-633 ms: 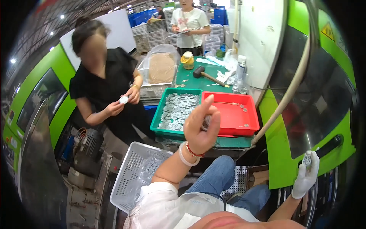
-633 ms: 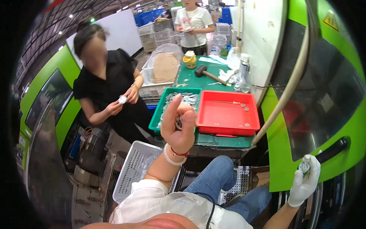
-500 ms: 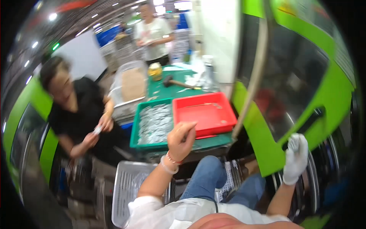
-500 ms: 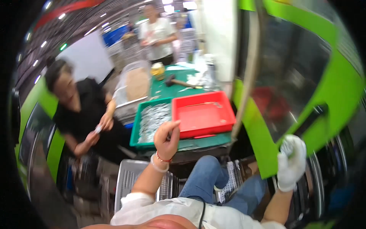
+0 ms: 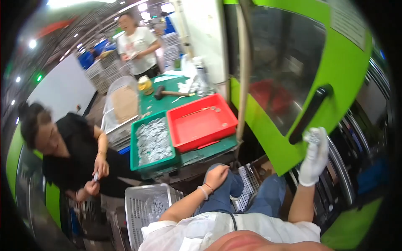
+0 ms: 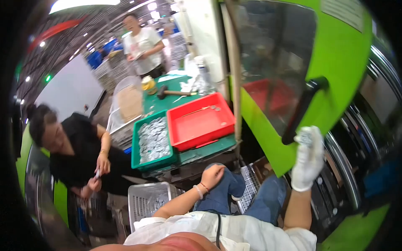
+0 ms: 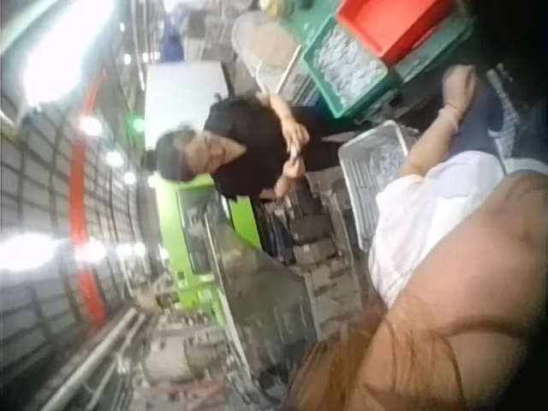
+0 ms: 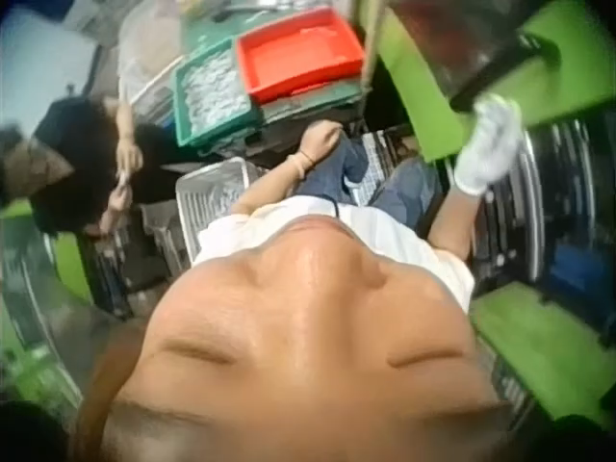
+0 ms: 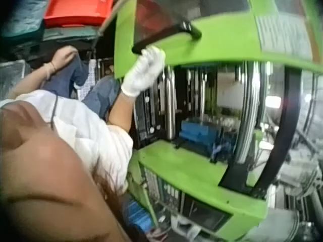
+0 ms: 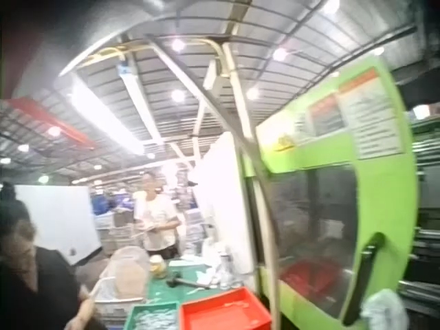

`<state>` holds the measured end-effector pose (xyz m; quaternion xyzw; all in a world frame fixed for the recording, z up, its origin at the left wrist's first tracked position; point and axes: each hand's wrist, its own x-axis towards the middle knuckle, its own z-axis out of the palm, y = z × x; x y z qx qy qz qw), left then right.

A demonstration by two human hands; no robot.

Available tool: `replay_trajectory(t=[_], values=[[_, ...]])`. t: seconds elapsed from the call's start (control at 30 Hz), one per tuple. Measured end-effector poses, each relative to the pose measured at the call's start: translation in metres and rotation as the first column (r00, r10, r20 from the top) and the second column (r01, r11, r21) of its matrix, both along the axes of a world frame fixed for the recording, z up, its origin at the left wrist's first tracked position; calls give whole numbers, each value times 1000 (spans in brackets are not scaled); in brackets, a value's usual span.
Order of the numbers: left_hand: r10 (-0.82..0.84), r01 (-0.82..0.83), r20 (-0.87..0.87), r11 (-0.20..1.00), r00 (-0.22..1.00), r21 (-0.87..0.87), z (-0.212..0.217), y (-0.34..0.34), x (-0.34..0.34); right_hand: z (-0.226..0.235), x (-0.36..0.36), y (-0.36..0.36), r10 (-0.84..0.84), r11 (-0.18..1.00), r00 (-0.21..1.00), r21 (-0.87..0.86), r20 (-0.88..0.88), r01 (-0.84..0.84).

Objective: The person removes plastic parts from a machine mold and assembles them at a production station using a rubber mallet.

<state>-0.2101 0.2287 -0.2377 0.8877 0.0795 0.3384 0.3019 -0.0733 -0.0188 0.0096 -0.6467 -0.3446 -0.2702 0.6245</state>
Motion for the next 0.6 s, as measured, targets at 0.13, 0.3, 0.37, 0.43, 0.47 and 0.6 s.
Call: replay_trajectory(t=[0.13,0.3,0.37,0.43,0.47,0.6], values=[[-36,35,-15,999,999,-19,-5,-8,8,-19,-22,-1,99,976,993,-201,65,-84],[-18,17,-54,1000,998,-13,0,-9,2,-103,-44,52,387,855,787,-133,-481,-502],[-16,13,-77,999,997,-37,5,-13,3,-173,-33,67,414,797,600,-46,-685,-602],[-122,117,-75,991,990,-67,13,-18,-3,-236,-19,74,308,735,490,-123,-816,-667],[-177,168,-92,981,980,-93,20,-20,-2,-243,-23,77,352,741,382,5,-855,-671],[-270,235,-174,951,947,-199,31,-32,-8,-229,-27,75,404,624,335,-11,-852,-781]])
